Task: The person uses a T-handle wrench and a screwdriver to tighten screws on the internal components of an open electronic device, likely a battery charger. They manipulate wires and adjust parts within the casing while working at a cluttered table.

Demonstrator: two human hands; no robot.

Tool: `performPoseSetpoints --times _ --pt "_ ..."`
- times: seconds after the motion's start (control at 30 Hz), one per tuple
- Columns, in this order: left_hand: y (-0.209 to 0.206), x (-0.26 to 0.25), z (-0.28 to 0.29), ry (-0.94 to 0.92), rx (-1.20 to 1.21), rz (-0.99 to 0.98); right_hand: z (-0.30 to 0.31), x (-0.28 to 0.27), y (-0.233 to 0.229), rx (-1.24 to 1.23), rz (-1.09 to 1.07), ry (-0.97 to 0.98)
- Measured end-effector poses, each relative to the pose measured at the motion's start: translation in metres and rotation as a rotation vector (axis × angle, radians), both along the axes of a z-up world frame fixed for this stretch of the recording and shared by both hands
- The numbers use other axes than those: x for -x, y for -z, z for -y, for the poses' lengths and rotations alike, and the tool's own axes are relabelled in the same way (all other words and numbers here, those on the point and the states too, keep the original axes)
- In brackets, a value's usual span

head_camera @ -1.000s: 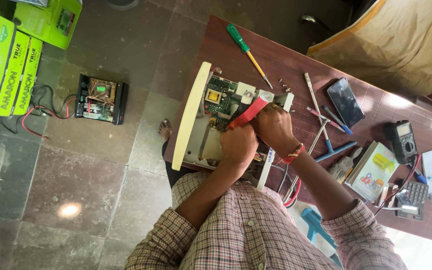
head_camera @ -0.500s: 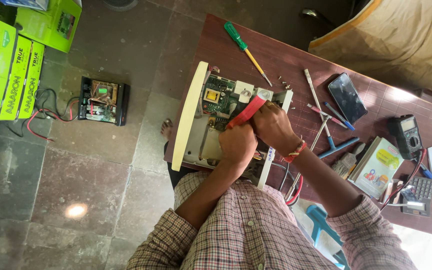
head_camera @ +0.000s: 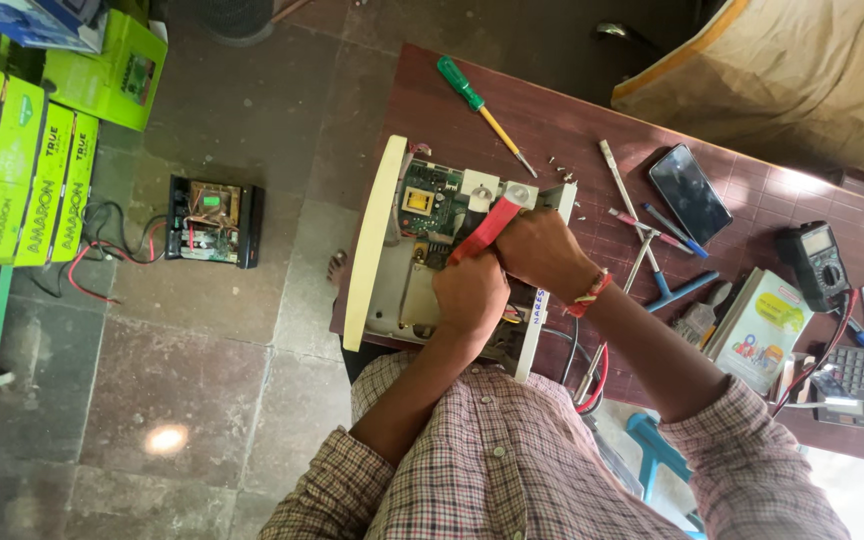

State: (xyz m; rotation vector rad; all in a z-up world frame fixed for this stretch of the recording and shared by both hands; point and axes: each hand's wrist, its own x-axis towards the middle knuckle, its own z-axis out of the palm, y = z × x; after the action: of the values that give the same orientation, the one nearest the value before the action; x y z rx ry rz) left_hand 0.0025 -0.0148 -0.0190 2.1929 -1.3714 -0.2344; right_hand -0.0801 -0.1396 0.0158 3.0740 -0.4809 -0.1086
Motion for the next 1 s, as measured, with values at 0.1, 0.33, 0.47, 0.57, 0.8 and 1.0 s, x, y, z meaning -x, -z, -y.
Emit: performPoseSetpoints --times 0.1,0.33,0.47,0.57,0.8,1.0 --pt "-0.001 0.0 -0.001 -0.005 0.002 -0.018 -0.002 -0.003 0.001 -0.005 -0.07 0.051" --pt "0.0 -0.001 -0.002 -0.001 -0.023 0.003 -0.005 -0.002 -0.006 -0.064 0.063 0.142" --pt "-0.004 -0.003 0.0 0.013 -0.028 0.008 -0.003 -0.007 -0.007 -0.095 0.038 0.141" --pt "-0.006 -0.004 -0.001 0.018 -0.046 0.025 -0.01 -0.009 -0.009 -0.091 -0.025 0.21" --pt "-0.01 -0.007 -0.001 0.038 -0.019 0.07 -0.034 0.045 -0.003 -0.132 0.684 0.366" --pt "-0.039 -0.012 -0.001 0.082 -0.094 0.053 -0.011 0.159 0.053 0.04 0.594 1.008"
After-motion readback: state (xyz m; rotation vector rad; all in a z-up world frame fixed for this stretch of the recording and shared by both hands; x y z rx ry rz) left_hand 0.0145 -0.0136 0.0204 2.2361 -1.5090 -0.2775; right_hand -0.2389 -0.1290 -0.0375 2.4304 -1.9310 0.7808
